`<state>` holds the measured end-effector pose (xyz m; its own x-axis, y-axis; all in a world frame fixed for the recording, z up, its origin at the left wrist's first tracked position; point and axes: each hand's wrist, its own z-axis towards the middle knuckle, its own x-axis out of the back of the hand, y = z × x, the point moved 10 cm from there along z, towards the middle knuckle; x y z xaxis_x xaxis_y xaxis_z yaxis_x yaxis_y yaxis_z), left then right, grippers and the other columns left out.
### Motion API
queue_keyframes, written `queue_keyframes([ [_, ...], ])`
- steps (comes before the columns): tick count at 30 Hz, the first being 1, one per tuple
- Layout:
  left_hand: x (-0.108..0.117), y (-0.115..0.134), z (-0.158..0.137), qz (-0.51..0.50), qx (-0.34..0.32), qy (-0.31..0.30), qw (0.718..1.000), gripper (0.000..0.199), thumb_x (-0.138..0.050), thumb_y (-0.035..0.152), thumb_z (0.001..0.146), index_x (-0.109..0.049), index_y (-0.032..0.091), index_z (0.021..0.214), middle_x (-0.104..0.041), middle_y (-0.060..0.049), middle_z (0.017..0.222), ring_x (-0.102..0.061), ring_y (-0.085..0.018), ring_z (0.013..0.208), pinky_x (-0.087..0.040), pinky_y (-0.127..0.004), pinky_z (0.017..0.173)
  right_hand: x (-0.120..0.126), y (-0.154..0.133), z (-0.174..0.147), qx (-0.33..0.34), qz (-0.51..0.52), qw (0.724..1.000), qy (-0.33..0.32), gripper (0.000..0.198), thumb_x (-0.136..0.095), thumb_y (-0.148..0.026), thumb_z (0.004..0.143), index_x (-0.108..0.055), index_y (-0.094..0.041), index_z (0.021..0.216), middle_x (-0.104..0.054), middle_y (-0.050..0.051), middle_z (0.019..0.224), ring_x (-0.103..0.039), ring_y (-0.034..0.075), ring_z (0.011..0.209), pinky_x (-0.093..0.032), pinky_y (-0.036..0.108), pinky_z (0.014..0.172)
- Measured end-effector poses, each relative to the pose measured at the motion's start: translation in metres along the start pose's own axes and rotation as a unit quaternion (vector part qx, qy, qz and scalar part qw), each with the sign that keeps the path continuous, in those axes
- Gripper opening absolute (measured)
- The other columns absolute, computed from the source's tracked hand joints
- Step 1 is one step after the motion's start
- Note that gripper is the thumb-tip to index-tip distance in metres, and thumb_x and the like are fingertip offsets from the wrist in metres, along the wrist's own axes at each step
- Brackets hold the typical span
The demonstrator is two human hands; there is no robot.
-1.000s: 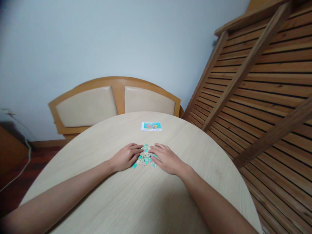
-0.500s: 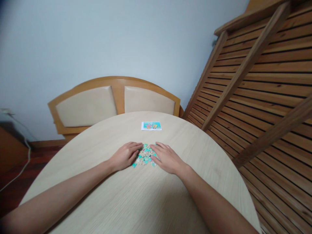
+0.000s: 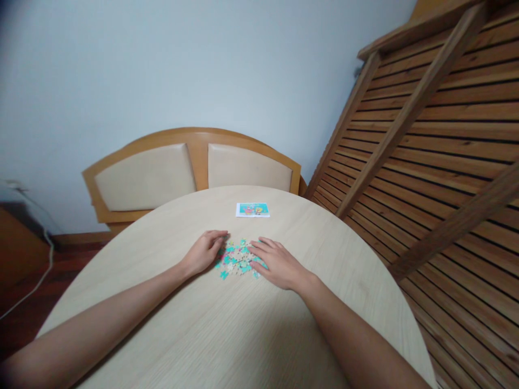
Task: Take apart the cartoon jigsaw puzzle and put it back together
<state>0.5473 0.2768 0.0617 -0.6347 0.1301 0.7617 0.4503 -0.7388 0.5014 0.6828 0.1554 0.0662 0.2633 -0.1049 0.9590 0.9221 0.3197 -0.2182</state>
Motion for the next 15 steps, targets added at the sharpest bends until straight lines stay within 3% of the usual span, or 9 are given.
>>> queue_keyframes([
  [6, 0.000, -0.007, 0.001, 0.036, 0.026, -0.006, 0.999, 0.038, -0.044, 0.017, 0.091, -0.070, 0.014, 0.118, -0.070, -0.012, 0.120, -0.060, -0.028, 0.117, -0.046, -0.042, 0.106, 0.000, 0.001, 0.000, -0.003, 0.002, 1.000, 0.004, 0.049, -0.042, -0.047, 0.102, -0.049, -0.026, 0.146, -0.046, 0.004, 0.153, -0.036, 0.029, 0.144, -0.032, 0.048, 0.118],
  [11, 0.003, -0.001, -0.001, 0.050, 0.001, -0.013, 0.999, 0.034, -0.048, 0.017, 0.089, -0.071, 0.016, 0.115, -0.067, -0.011, 0.126, -0.059, -0.027, 0.120, -0.044, -0.043, 0.108, 0.003, 0.004, -0.001, -0.018, 0.010, 1.000, 0.020, 0.053, -0.043, -0.049, 0.101, -0.047, -0.024, 0.147, -0.048, 0.007, 0.152, -0.036, 0.030, 0.144, -0.033, 0.049, 0.117],
  [15, 0.005, 0.004, -0.003, 0.060, -0.028, -0.022, 0.998, 0.022, -0.056, 0.024, 0.088, -0.074, 0.018, 0.099, -0.067, -0.011, 0.125, -0.060, -0.029, 0.117, -0.045, -0.047, 0.105, 0.002, 0.004, -0.001, -0.015, 0.016, 1.000, 0.020, 0.053, -0.043, -0.048, 0.101, -0.045, -0.024, 0.149, -0.048, 0.008, 0.151, -0.037, 0.030, 0.143, -0.033, 0.049, 0.116],
])
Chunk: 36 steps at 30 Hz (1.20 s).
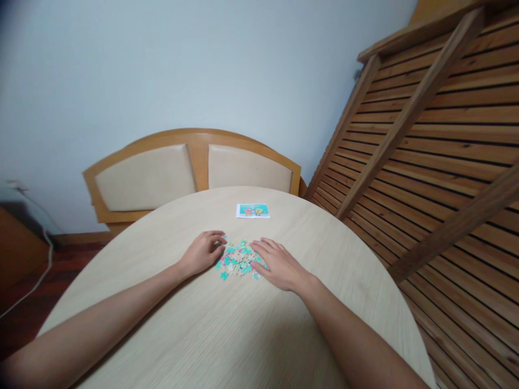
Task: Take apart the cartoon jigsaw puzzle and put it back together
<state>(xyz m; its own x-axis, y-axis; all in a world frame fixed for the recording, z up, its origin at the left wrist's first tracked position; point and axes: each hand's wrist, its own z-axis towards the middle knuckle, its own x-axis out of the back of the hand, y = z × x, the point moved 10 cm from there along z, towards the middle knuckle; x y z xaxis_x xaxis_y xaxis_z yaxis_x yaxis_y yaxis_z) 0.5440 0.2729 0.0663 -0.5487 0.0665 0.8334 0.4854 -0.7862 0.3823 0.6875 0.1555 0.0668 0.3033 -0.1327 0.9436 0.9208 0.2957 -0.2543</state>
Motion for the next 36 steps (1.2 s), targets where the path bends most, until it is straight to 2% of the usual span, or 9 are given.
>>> queue_keyframes([
  [9, -0.002, -0.006, 0.003, -0.053, 0.006, 0.005, 0.999, 0.008, -0.062, 0.021, 0.086, -0.070, 0.019, 0.083, -0.068, -0.009, 0.115, -0.061, -0.027, 0.111, -0.045, -0.044, 0.102, -0.003, 0.000, 0.001, 0.018, -0.002, 1.000, -0.004, 0.048, -0.043, -0.048, 0.102, -0.052, -0.026, 0.144, -0.050, 0.008, 0.150, -0.038, 0.030, 0.142, -0.033, 0.050, 0.116],
  [14, -0.002, -0.002, 0.003, -0.064, 0.006, -0.007, 0.998, 0.009, -0.061, 0.021, 0.088, -0.069, 0.019, 0.084, -0.071, -0.006, 0.092, -0.063, -0.023, 0.093, -0.050, -0.036, 0.088, -0.001, -0.004, 0.001, 0.043, 0.020, 0.999, 0.016, 0.047, -0.047, -0.045, 0.101, -0.051, -0.027, 0.144, -0.051, 0.009, 0.147, -0.041, 0.027, 0.138, -0.036, 0.048, 0.115],
  [17, 0.003, 0.002, 0.002, -0.046, 0.004, -0.001, 0.999, 0.009, -0.061, 0.019, 0.089, -0.069, 0.019, 0.085, -0.071, -0.005, 0.089, -0.063, -0.023, 0.091, -0.049, -0.035, 0.083, 0.001, -0.006, 0.001, 0.055, 0.037, 0.998, 0.024, 0.046, -0.048, -0.044, 0.101, -0.052, -0.026, 0.143, -0.051, 0.010, 0.146, -0.043, 0.027, 0.136, -0.037, 0.048, 0.113],
  [23, 0.005, 0.018, 0.002, 0.035, -0.055, -0.018, 0.998, 0.013, -0.061, 0.018, 0.090, -0.072, 0.021, 0.084, -0.072, -0.004, 0.086, -0.062, -0.022, 0.088, -0.047, -0.035, 0.085, 0.003, -0.012, 0.002, 0.078, 0.053, 0.995, 0.026, 0.042, -0.052, -0.043, 0.100, -0.057, -0.025, 0.137, -0.058, 0.008, 0.140, -0.047, 0.026, 0.132, -0.039, 0.046, 0.112],
  [26, 0.003, 0.019, 0.001, 0.046, -0.061, -0.029, 0.997, 0.013, -0.061, 0.019, 0.091, -0.073, 0.021, 0.086, -0.072, -0.004, 0.088, -0.063, -0.022, 0.088, -0.047, -0.035, 0.086, 0.004, -0.007, 0.002, 0.056, 0.040, 0.997, 0.037, 0.046, -0.053, -0.045, 0.098, -0.056, -0.024, 0.139, -0.056, 0.009, 0.142, -0.047, 0.026, 0.133, -0.039, 0.046, 0.112],
  [30, 0.006, 0.028, -0.002, 0.033, -0.075, -0.030, 0.996, 0.016, -0.058, 0.023, 0.094, -0.073, 0.021, 0.091, -0.072, -0.005, 0.091, -0.062, -0.022, 0.090, -0.047, -0.036, 0.087, 0.008, 0.010, 0.002, -0.009, 0.003, 0.998, 0.069, 0.052, -0.050, -0.051, 0.098, -0.054, -0.021, 0.141, -0.052, 0.011, 0.147, -0.044, 0.029, 0.136, -0.036, 0.050, 0.113],
  [33, 0.009, 0.043, -0.006, 0.013, -0.110, -0.033, 0.993, 0.017, -0.060, 0.030, 0.094, -0.073, 0.021, 0.100, -0.071, -0.007, 0.097, -0.062, -0.023, 0.095, -0.047, -0.037, 0.089, 0.004, 0.018, 0.002, -0.041, -0.010, 0.998, 0.052, 0.059, -0.047, -0.057, 0.097, -0.053, -0.020, 0.143, -0.050, 0.011, 0.150, -0.040, 0.031, 0.139, -0.034, 0.053, 0.114],
  [36, 0.007, 0.052, -0.010, 0.002, -0.136, -0.044, 0.990, 0.023, -0.059, 0.033, 0.094, -0.072, 0.022, 0.110, -0.070, -0.008, 0.103, -0.061, -0.024, 0.099, -0.047, -0.038, 0.092, -0.001, 0.019, 0.001, -0.045, -0.004, 0.998, 0.031, 0.062, -0.045, -0.059, 0.098, -0.049, -0.021, 0.146, -0.046, 0.010, 0.153, -0.037, 0.032, 0.142, -0.032, 0.053, 0.116],
])
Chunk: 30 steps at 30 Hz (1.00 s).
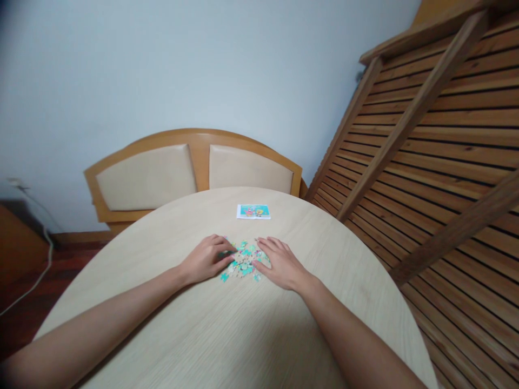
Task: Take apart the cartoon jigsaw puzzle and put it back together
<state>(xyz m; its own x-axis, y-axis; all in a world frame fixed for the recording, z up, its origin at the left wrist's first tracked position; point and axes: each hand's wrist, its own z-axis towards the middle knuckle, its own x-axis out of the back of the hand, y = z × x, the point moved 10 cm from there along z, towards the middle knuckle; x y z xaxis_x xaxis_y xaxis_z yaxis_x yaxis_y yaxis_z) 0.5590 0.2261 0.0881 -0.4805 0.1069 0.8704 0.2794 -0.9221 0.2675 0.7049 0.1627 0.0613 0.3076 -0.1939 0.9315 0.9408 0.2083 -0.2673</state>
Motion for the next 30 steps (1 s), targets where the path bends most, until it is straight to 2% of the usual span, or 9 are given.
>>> queue_keyframes([
  [4, -0.007, 0.001, 0.000, -0.020, -0.009, -0.012, 1.000, 0.022, -0.058, 0.031, 0.095, -0.072, 0.024, 0.111, -0.068, -0.008, 0.107, -0.061, -0.023, 0.101, -0.046, -0.038, 0.093, -0.002, -0.001, -0.001, 0.004, 0.010, 1.000, -0.014, 0.062, -0.045, -0.058, 0.098, -0.047, -0.023, 0.148, -0.043, 0.008, 0.155, -0.034, 0.032, 0.144, -0.032, 0.053, 0.116],
  [11, -0.011, -0.006, 0.000, -0.056, 0.014, -0.002, 0.998, 0.016, -0.061, 0.027, 0.092, -0.070, 0.021, 0.103, -0.068, -0.008, 0.106, -0.061, -0.023, 0.102, -0.047, -0.038, 0.095, -0.005, 0.001, -0.001, -0.007, 0.008, 1.000, -0.024, 0.063, -0.045, -0.060, 0.097, -0.047, -0.023, 0.148, -0.039, 0.008, 0.158, -0.031, 0.033, 0.146, -0.030, 0.054, 0.117],
  [17, -0.006, -0.001, 0.000, -0.035, 0.002, 0.004, 0.999, 0.016, -0.060, 0.030, 0.094, -0.069, 0.021, 0.103, -0.069, -0.008, 0.105, -0.061, -0.023, 0.101, -0.047, -0.038, 0.093, -0.003, -0.001, -0.002, 0.004, 0.011, 0.999, -0.030, 0.058, -0.047, -0.058, 0.097, -0.054, -0.022, 0.142, -0.037, 0.008, 0.158, -0.030, 0.033, 0.147, -0.030, 0.053, 0.117],
  [25, -0.005, -0.006, 0.002, -0.007, 0.022, 0.005, 1.000, 0.017, -0.062, 0.035, 0.095, -0.071, 0.022, 0.101, -0.073, -0.006, 0.098, -0.063, -0.024, 0.098, -0.046, -0.039, 0.092, -0.001, -0.005, -0.009, 0.033, 0.039, 0.997, -0.057, 0.064, -0.050, -0.059, 0.096, -0.048, -0.023, 0.147, -0.036, 0.007, 0.159, -0.020, 0.031, 0.151, -0.029, 0.051, 0.120],
  [30, -0.006, -0.010, 0.002, -0.002, 0.030, 0.001, 1.000, 0.014, -0.068, 0.032, 0.092, -0.071, 0.023, 0.101, -0.073, -0.005, 0.098, -0.063, -0.024, 0.099, -0.045, -0.038, 0.092, 0.004, -0.009, -0.012, 0.050, 0.053, 0.995, -0.069, 0.063, -0.052, -0.059, 0.095, -0.048, -0.024, 0.148, -0.046, 0.006, 0.153, -0.028, 0.031, 0.149, -0.031, 0.049, 0.119],
])
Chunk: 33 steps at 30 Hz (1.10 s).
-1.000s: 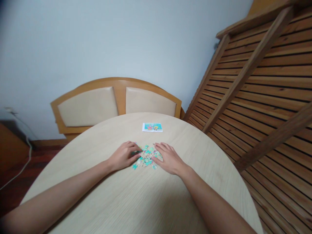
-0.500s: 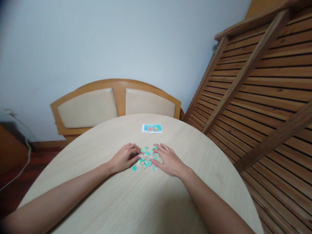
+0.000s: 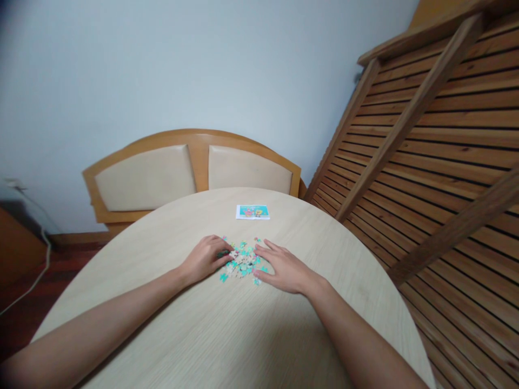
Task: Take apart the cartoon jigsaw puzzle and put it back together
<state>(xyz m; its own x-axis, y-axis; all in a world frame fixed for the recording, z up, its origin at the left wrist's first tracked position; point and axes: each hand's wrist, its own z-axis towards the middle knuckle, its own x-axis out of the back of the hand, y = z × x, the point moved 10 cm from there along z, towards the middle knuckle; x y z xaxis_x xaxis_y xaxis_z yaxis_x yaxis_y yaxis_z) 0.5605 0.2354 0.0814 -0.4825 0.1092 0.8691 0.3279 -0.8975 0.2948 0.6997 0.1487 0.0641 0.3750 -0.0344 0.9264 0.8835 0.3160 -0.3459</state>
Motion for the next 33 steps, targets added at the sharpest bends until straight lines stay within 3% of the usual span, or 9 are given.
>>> queue_keyframes([
  [11, 0.005, 0.004, 0.000, -0.018, -0.005, 0.017, 1.000, 0.014, -0.060, 0.031, 0.097, -0.072, 0.024, 0.098, -0.074, -0.003, 0.095, -0.064, -0.022, 0.094, -0.045, -0.037, 0.091, 0.012, -0.019, 0.012, 0.013, -0.013, 0.992, 0.126, 0.027, -0.056, -0.039, 0.098, -0.071, -0.026, 0.117, -0.069, 0.007, 0.122, -0.058, 0.025, 0.120, -0.045, 0.045, 0.104],
  [18, 0.019, -0.015, -0.002, 0.053, 0.037, 0.065, 0.996, 0.013, -0.058, 0.021, 0.094, -0.071, 0.023, 0.095, -0.072, -0.004, 0.098, -0.061, -0.024, 0.095, -0.044, -0.039, 0.088, 0.010, -0.015, 0.011, -0.003, 0.016, 0.991, 0.131, 0.020, -0.062, -0.032, 0.093, -0.072, -0.024, 0.108, -0.070, 0.008, 0.118, -0.060, 0.025, 0.114, -0.047, 0.044, 0.101],
  [27, 0.024, -0.030, -0.001, 0.147, 0.088, 0.050, 0.984, 0.015, -0.059, 0.019, 0.091, -0.072, 0.022, 0.093, -0.072, -0.006, 0.097, -0.060, -0.027, 0.094, -0.043, -0.041, 0.085, 0.005, -0.014, 0.008, -0.010, 0.025, 0.997, 0.069, 0.037, -0.067, -0.043, 0.089, -0.068, -0.025, 0.122, -0.063, 0.010, 0.131, -0.053, 0.029, 0.125, -0.041, 0.049, 0.108],
  [33, 0.022, -0.035, -0.002, 0.183, 0.111, 0.028, 0.976, 0.013, -0.059, 0.020, 0.089, -0.072, 0.021, 0.090, -0.072, -0.008, 0.095, -0.061, -0.028, 0.093, -0.043, -0.041, 0.085, 0.010, -0.009, 0.010, -0.020, 0.023, 0.992, 0.123, 0.024, -0.060, -0.040, 0.095, -0.074, -0.027, 0.110, -0.068, 0.008, 0.120, -0.057, 0.026, 0.117, -0.045, 0.045, 0.104],
])
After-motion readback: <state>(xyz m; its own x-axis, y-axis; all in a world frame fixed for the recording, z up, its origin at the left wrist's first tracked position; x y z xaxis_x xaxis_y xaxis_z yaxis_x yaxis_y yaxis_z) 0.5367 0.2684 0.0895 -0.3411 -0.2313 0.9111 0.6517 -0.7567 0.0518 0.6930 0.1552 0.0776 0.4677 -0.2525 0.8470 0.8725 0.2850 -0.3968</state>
